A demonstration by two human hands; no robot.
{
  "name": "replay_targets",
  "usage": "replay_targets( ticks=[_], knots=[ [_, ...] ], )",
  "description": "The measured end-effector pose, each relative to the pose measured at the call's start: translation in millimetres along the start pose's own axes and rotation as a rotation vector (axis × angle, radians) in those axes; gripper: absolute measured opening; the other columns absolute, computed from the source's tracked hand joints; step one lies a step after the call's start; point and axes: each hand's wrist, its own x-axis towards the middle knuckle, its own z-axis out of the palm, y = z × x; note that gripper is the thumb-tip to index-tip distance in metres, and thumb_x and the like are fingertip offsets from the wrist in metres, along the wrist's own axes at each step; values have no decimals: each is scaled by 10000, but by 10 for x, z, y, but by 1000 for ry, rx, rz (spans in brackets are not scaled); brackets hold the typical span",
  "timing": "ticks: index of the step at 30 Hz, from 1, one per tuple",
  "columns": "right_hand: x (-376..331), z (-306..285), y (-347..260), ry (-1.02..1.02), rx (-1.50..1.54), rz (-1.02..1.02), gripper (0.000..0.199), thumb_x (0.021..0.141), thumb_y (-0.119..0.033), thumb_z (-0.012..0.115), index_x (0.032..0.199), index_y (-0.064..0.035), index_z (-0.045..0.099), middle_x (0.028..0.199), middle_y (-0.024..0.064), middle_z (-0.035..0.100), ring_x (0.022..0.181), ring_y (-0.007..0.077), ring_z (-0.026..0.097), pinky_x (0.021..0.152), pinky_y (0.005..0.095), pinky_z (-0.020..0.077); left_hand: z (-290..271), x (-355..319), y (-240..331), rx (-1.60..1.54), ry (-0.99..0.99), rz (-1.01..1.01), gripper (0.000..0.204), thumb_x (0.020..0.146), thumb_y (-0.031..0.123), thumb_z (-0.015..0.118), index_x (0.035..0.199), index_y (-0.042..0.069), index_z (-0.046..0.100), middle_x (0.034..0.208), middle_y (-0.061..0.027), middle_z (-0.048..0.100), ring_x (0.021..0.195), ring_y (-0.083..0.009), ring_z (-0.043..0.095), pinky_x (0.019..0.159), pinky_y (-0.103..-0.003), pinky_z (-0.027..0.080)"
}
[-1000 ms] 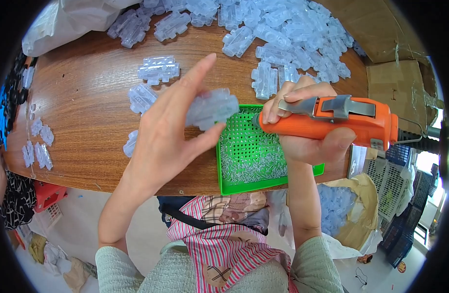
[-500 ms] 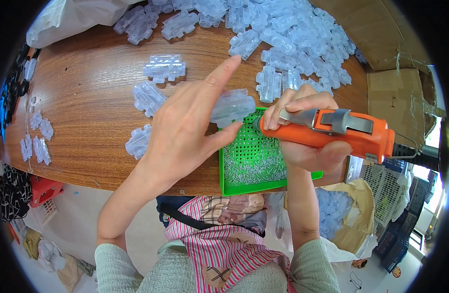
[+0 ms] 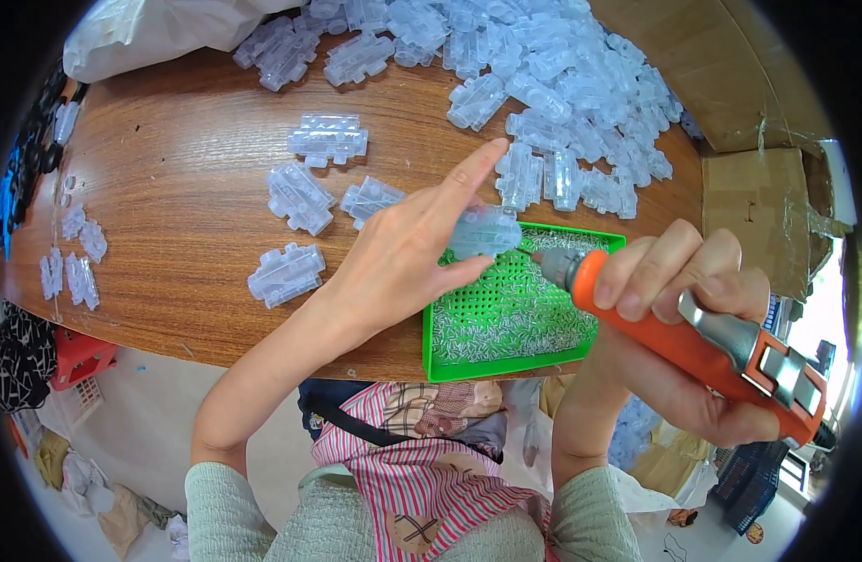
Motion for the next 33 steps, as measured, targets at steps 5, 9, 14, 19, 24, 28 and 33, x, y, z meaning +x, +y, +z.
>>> replay_targets(
  ticks=[5,9,14,19,24,28,33],
  knots=[
    [-1,-62,245,-73,35,-31,919,788,-768,519,1148,77,517,895,116,482,763,235,542,586,374,481,33,-3,-50,-30,56,58,952,691,72,800,1484,115,274,1122,-150,645,982,-285,665,810,-377,538],
    [-22,-82,407,-51,8,-47,927,786,-781,506,1116,85,515,892,121,480,714,237,550,552,372,476,47,3,-61,-53,52,66,934,685,62,801,1469,108,297,1095,-150,651,974,-292,668,796,-381,545],
    [-40,-70,488,-80,26,32,941,737,-812,531,1051,75,525,869,125,490,725,243,570,574,370,495,34,4,-85,-92,44,66,890,684,46,777,1442,119,317,1183,-177,600,988,-329,636,800,-404,545],
    [4,-70,445,-77,55,52,932,736,-808,536,1053,68,534,860,117,499,716,231,572,571,356,500,33,1,-58,-54,59,85,818,691,53,773,1395,101,361,1141,-168,609,980,-328,636,799,-407,542],
    [105,-8,369,-50,105,28,904,756,-796,523,1059,56,547,852,105,509,691,209,568,545,331,497,33,-16,-71,-7,61,147,724,700,66,764,1338,69,421,1148,-165,603,1005,-347,617,824,-418,528],
    [185,-2,274,-24,138,1,882,773,-785,512,1065,46,557,845,96,517,671,191,564,524,311,495,-80,-66,126,57,64,143,657,703,80,763,1295,45,480,1204,-148,591,1047,-319,602,862,-391,509],
    [233,-162,60,21,88,43,820,799,-727,533,1090,39,571,801,68,461,626,177,513,493,307,464,-582,-109,398,470,78,-121,548,751,67,714,1259,75,507,1054,-137,599,1008,-328,579,864,-405,480]
  ],
)
